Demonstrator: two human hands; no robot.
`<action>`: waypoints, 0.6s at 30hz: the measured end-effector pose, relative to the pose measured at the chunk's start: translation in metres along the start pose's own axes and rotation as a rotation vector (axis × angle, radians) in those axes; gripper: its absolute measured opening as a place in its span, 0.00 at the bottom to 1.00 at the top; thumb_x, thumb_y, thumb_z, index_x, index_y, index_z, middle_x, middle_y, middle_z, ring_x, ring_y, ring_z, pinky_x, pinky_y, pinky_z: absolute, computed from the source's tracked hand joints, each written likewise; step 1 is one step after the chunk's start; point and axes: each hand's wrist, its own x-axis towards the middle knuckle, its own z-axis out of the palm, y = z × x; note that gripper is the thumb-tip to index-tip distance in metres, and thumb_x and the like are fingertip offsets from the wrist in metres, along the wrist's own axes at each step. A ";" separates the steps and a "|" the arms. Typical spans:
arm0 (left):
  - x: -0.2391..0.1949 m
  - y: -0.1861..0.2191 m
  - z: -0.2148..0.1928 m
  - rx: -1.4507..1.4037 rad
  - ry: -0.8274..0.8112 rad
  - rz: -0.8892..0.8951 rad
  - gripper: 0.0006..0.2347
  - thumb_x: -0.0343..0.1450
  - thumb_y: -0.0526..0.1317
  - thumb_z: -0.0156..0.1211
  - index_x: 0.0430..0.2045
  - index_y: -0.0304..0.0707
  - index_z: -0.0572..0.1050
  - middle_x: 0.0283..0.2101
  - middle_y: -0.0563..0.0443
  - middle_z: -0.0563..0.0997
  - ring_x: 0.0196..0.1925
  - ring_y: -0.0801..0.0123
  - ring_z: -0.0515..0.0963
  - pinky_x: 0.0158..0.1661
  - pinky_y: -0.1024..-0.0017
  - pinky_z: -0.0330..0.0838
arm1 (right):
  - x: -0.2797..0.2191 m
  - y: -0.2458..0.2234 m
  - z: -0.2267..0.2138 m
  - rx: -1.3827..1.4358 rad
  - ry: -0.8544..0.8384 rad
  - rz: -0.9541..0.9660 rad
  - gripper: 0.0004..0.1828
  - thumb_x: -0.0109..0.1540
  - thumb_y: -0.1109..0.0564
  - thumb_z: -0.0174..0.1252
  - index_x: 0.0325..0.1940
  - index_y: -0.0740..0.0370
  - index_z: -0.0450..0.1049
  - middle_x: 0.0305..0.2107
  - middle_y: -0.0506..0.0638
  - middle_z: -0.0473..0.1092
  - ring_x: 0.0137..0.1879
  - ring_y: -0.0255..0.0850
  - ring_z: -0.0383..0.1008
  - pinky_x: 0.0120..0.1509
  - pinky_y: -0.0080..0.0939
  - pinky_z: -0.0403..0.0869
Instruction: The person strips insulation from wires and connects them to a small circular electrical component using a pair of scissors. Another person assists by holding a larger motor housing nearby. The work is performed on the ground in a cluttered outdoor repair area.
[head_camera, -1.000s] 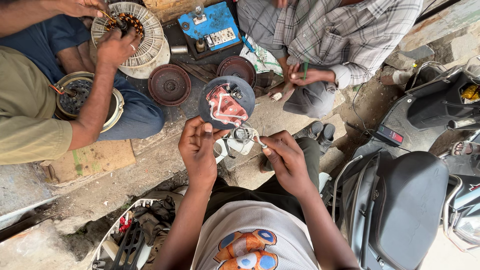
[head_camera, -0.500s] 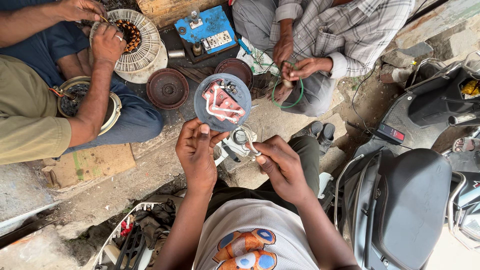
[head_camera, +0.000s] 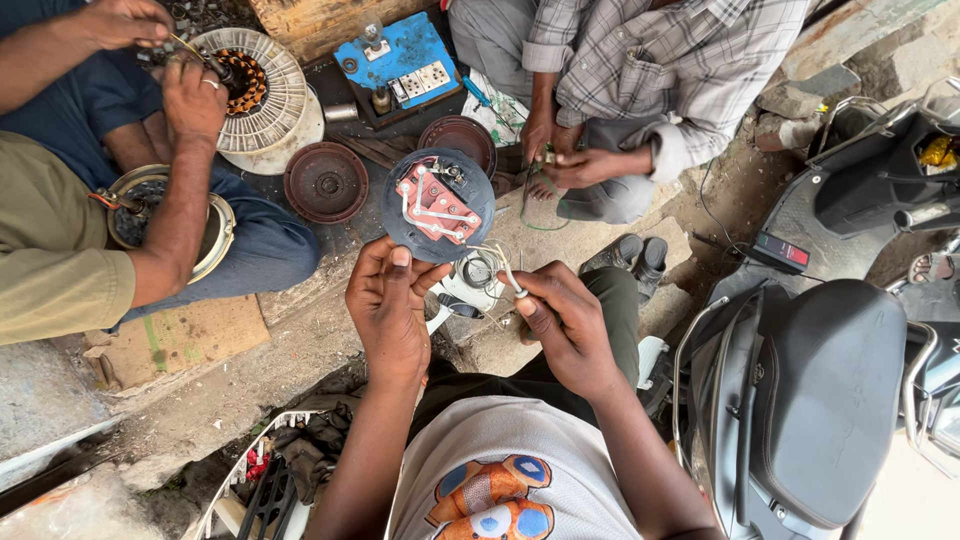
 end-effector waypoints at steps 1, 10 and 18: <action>-0.001 -0.001 0.000 -0.006 -0.004 -0.001 0.09 0.78 0.36 0.57 0.46 0.25 0.74 0.40 0.42 0.83 0.43 0.64 0.86 0.47 0.63 0.84 | -0.001 -0.001 -0.001 -0.006 0.004 0.010 0.17 0.72 0.56 0.52 0.61 0.67 0.74 0.39 0.49 0.66 0.35 0.31 0.73 0.37 0.32 0.74; 0.000 -0.001 0.002 -0.028 -0.043 -0.010 0.09 0.79 0.36 0.57 0.47 0.25 0.73 0.41 0.41 0.83 0.43 0.64 0.86 0.48 0.62 0.84 | -0.001 -0.006 -0.006 -0.047 0.007 0.009 0.17 0.72 0.57 0.52 0.61 0.68 0.74 0.37 0.50 0.66 0.34 0.32 0.72 0.37 0.33 0.73; -0.001 0.002 0.002 0.015 -0.057 0.024 0.11 0.79 0.37 0.56 0.49 0.23 0.73 0.43 0.40 0.82 0.44 0.64 0.85 0.47 0.63 0.84 | -0.003 -0.002 -0.009 -0.184 0.002 -0.113 0.17 0.73 0.55 0.52 0.61 0.69 0.73 0.35 0.50 0.66 0.35 0.35 0.71 0.39 0.34 0.72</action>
